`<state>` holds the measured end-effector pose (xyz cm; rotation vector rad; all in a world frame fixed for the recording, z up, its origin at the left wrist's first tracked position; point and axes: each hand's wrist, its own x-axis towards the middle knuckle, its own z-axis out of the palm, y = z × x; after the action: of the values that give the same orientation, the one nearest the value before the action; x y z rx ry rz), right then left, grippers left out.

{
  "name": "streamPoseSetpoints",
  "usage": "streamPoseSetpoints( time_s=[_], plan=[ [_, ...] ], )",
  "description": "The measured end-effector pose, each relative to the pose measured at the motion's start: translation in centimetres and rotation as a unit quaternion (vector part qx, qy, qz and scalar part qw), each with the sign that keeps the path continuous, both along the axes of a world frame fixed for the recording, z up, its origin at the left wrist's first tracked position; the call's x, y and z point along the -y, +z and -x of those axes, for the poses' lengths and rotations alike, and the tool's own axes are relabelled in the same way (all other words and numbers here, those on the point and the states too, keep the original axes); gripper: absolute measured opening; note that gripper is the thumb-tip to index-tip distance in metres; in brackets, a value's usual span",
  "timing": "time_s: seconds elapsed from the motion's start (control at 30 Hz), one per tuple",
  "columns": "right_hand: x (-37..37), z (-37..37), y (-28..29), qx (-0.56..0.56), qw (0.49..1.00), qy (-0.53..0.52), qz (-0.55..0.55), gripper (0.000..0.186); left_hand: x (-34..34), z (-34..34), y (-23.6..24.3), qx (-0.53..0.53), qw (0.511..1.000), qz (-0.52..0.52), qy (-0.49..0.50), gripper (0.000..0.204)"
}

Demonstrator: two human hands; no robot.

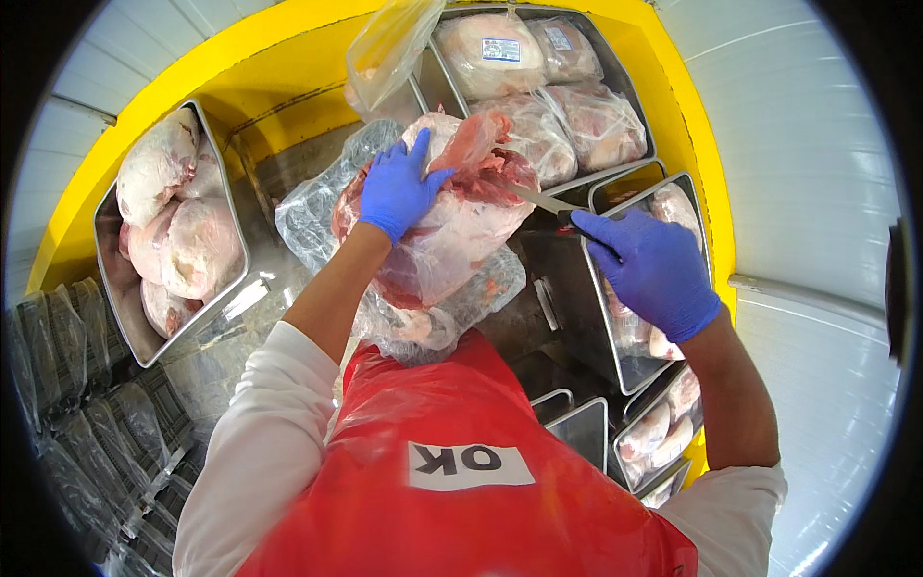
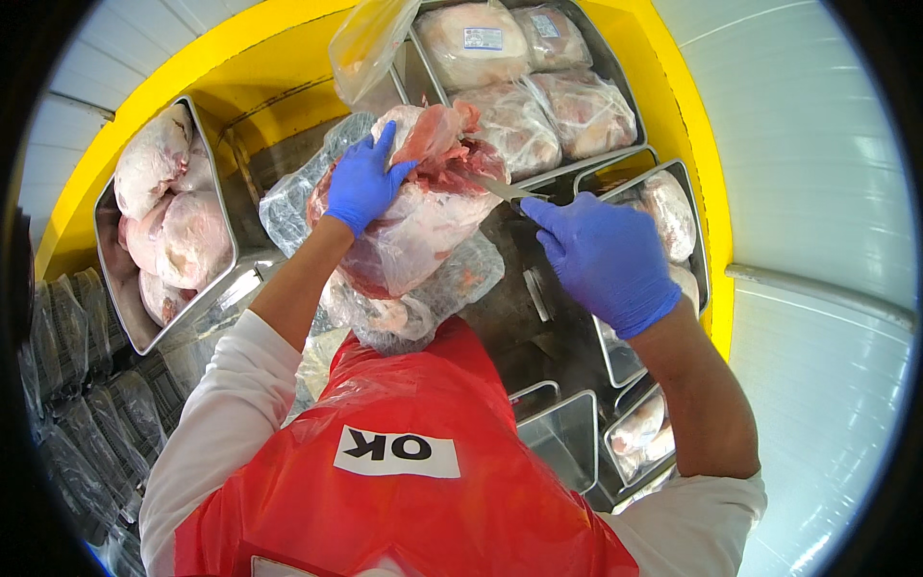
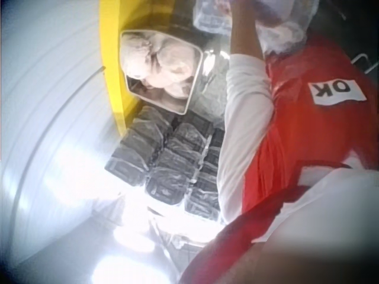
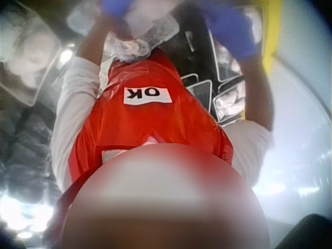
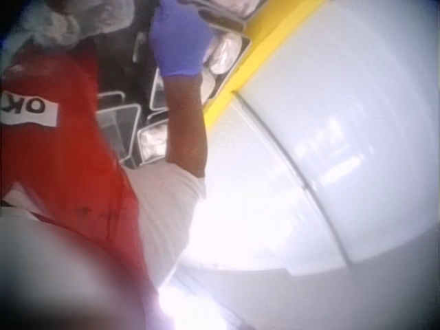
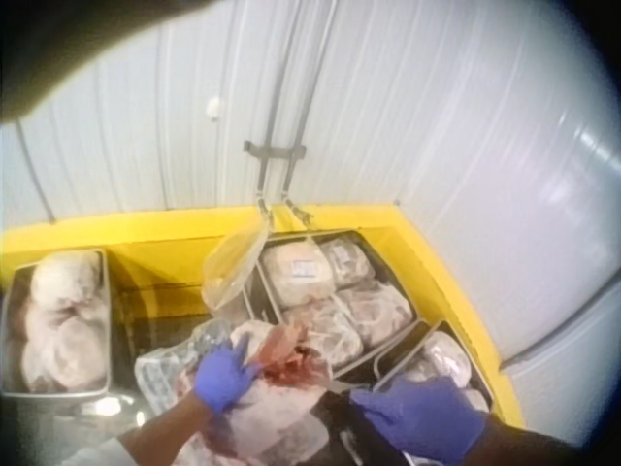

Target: The person uses a knife to cut a large piece of raw meat into smaller portions. They then place the cut pieces into metal trays and arrange them.

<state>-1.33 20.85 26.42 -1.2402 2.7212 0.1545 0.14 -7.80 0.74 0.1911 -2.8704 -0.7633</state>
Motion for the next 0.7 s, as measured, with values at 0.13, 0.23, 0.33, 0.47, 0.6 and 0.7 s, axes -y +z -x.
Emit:
streamPoseSetpoints(
  time_s=[0.13, 0.23, 0.33, 0.47, 0.6, 0.7],
  plan=[
    [0.2, -0.6, -1.1, 0.007, 1.000, -0.024, -0.009, 0.031, 0.1, 0.0, -0.4, -0.017, 1.000, 0.020, 0.004, 0.074],
    [0.3, 0.3, -1.2, 0.007, 1.000, -0.005, -0.023, 0.031, 0.4, 0.1, -0.7, -0.034, 0.999, 0.014, 0.002, 0.073],
    [-0.1, 1.5, -0.9, 0.018, 0.999, 0.016, -0.046, 0.032, 0.7, 0.0, -0.6, 0.010, 1.000, -0.001, -0.008, 0.073],
    [-0.5, 6.0, -0.1, 0.045, 0.995, 0.080, -0.034, 0.029, 0.7, 0.1, -0.5, -0.010, 1.000, 0.004, -0.014, 0.074],
    [0.6, 9.3, 0.1, 0.088, 0.989, 0.117, 0.013, 0.028, 0.5, 0.2, -0.5, -0.007, 1.000, 0.006, -0.022, 0.074],
    [-0.2, 7.8, -1.4, 0.091, 0.992, 0.078, 0.024, 0.032, 0.8, 0.0, -0.3, 0.010, 1.000, -0.013, -0.017, 0.074]
  ],
)
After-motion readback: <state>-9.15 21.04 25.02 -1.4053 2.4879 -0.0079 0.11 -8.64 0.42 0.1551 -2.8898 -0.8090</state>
